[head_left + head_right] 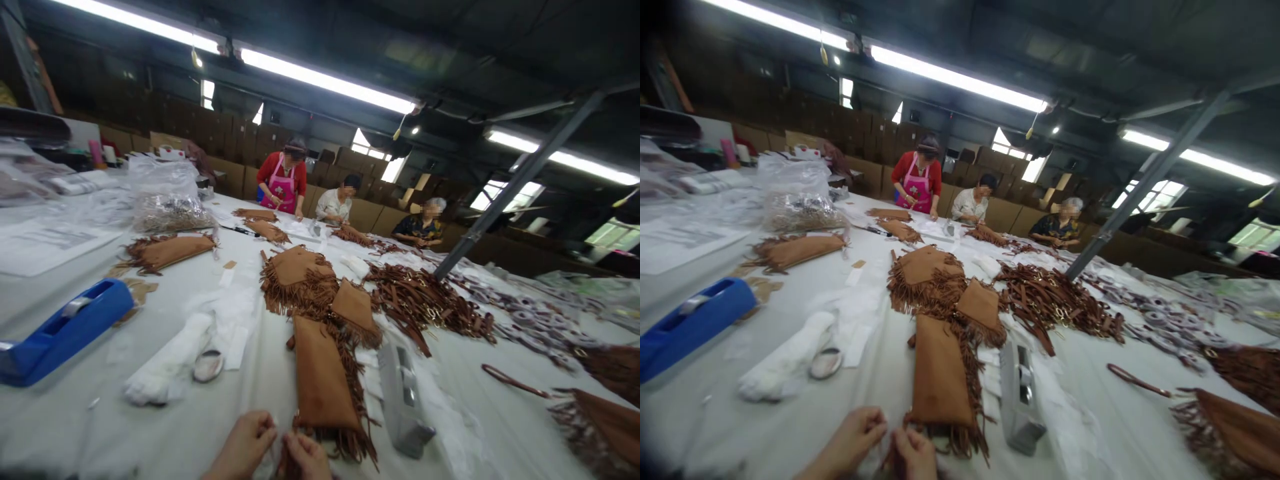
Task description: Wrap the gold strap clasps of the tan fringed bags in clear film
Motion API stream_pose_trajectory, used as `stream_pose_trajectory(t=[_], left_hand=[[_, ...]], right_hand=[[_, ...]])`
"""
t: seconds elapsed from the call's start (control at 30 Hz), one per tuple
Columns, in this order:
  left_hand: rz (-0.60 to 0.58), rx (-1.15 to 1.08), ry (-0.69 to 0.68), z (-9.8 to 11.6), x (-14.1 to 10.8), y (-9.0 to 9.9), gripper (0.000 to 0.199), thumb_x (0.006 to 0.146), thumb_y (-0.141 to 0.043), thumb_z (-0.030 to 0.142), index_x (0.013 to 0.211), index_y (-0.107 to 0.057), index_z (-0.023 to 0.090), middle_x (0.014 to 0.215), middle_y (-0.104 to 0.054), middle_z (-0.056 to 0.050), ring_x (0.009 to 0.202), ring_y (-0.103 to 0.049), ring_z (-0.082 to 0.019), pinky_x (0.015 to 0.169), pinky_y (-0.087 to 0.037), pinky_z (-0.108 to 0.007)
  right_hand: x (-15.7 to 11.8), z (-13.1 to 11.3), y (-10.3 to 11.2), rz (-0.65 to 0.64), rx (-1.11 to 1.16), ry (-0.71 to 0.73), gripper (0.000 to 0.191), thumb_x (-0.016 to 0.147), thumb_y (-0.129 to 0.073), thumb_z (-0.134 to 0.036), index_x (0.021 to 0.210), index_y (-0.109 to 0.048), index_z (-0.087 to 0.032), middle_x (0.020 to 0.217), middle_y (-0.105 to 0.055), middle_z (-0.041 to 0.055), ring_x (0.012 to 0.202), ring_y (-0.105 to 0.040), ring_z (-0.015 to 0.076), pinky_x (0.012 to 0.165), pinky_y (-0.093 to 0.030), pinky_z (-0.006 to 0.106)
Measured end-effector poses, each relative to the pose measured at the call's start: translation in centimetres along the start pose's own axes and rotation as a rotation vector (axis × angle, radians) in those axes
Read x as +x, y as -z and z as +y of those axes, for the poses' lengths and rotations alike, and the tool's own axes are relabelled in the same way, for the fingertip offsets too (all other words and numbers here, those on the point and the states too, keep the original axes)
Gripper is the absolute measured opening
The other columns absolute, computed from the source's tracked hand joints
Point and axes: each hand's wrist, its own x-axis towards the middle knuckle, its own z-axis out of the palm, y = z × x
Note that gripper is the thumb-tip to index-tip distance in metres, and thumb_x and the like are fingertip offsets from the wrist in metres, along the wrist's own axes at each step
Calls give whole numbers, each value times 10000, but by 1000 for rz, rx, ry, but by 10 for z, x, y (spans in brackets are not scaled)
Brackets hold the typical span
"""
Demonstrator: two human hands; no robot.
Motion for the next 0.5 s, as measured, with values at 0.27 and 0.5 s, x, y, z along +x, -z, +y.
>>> stream_pose_trajectory(t=[0.27,0.5], left_hand=[[38,-88,107,5,-21,7,224,745,-446,368,712,-521,161,523,-483,31,483,-434,-112,488,-286,-225],[14,6,74,0,-16,2,275,791,-416,370,759,-580,153,614,-565,1,581,-503,-130,554,-329,-233]], right_hand=[[-24,-14,-17,-16,104,-32,323,599,-831,-378,766,-728,-121,786,-689,70,741,-594,151,737,-452,238],[-14,4,-4,-7,-167,8,404,643,-766,-495,644,-672,-102,589,-599,20,536,-474,109,522,-360,211]])
